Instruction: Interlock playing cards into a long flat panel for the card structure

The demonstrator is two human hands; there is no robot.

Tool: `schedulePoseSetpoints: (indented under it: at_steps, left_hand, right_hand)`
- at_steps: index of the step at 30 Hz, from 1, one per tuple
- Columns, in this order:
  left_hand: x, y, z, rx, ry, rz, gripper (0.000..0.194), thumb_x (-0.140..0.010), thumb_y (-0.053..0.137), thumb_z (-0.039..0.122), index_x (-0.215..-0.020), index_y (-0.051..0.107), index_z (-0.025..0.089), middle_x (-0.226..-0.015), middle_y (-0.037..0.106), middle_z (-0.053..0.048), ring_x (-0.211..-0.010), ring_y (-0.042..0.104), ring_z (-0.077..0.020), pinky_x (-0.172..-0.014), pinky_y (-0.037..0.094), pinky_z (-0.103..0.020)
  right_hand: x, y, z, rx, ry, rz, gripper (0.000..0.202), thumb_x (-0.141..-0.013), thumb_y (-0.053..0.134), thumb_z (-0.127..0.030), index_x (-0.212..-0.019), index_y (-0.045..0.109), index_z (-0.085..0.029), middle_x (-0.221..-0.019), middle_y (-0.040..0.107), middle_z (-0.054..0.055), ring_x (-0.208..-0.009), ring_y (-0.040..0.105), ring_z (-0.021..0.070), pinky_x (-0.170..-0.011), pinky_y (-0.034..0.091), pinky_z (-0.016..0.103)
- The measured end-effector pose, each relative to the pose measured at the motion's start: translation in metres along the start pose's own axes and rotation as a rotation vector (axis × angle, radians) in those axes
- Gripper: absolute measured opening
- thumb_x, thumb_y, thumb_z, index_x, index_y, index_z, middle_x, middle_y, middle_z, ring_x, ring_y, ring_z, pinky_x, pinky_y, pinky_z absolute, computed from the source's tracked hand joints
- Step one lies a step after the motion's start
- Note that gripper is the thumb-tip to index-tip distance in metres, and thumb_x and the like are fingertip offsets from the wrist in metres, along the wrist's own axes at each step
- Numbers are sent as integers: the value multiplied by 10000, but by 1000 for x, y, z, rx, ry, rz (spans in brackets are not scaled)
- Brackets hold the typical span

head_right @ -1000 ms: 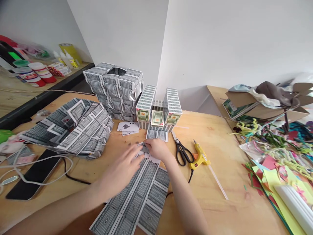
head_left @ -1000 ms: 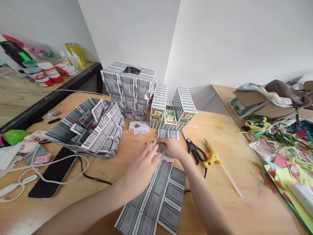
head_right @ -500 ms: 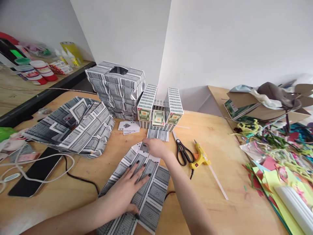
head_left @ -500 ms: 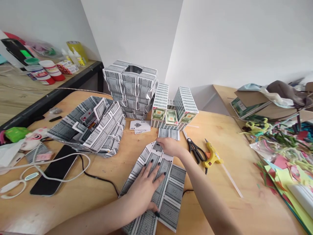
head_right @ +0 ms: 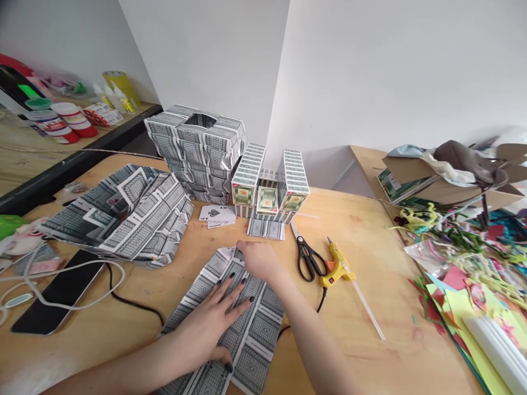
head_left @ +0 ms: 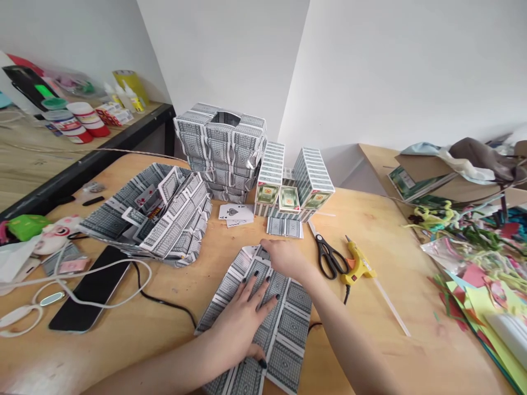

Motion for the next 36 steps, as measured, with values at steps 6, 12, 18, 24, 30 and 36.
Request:
schedulePoseSetpoints:
  at_steps: [6, 12, 18, 24, 30, 36]
  left_hand:
    - [8, -82, -19, 90, -41, 475, 272, -884, 380, 181, -1095, 542, 239, -1126, 565, -35, -1035, 532, -168, -905, 420, -303]
    - [-15, -105, -64, -62, -258, 537, 216, -851, 381, 121, -981, 547, 164, -939, 597, -65, -878, 578, -203, -705, 462, -304]
    - [-25, -99, -65, -154, -291, 420, 226, -802, 364, 32, -826, 546, 163, -830, 610, -53, -791, 595, -197, -667, 431, -287]
    - [-30, -96, -56, -195, -283, 390, 221, -805, 369, 47, -825, 562, 152, -842, 616, -72, -799, 600, -216, -682, 440, -305]
    - [-22, -101, -64, 22, -323, 450, 178, -836, 426, 160, -929, 577, 172, -902, 651, -69, -853, 616, -194, -709, 443, -271]
    - [-14, -91, -75, -22, -445, 356, 256, -863, 361, 212, -791, 600, 154, -753, 668, -96, -721, 636, -232, -613, 424, -303]
  right_hand:
    - [3, 2, 1, -10, 55, -27, 205, -777, 423, -126, -951, 508, -192, -838, 667, 65, -734, 613, 197, -561, 303, 252]
    - [5, -2, -3, 7, 17, -28, 173, -873, 380, -289, -952, 501, -194, -870, 658, 62, -780, 616, 207, -577, 323, 256]
    - [6, -2, -12, 49, 1, -30, 143, -882, 364, -216, -968, 473, -184, -932, 639, 77, -809, 605, 199, -612, 353, 255]
    - [4, 5, -20, 97, 29, -39, 182, -867, 326, -134, -987, 460, -163, -962, 613, 96, -830, 588, 209, -626, 395, 272]
    - [4, 6, -19, 87, 50, 2, 166, -866, 335, -145, -970, 461, -170, -940, 618, 82, -817, 593, 207, -612, 411, 278]
    - [2, 4, -19, 93, 20, -27, 165, -835, 368, -119, -956, 467, -171, -934, 623, 83, -823, 594, 201, -617, 409, 269]
Point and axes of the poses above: each hand's wrist, its own x-axis away from the middle knuckle, its own y-axis out of the palm, z = x × y, the point moved 9 cm from there along -x, towards the middle knuckle
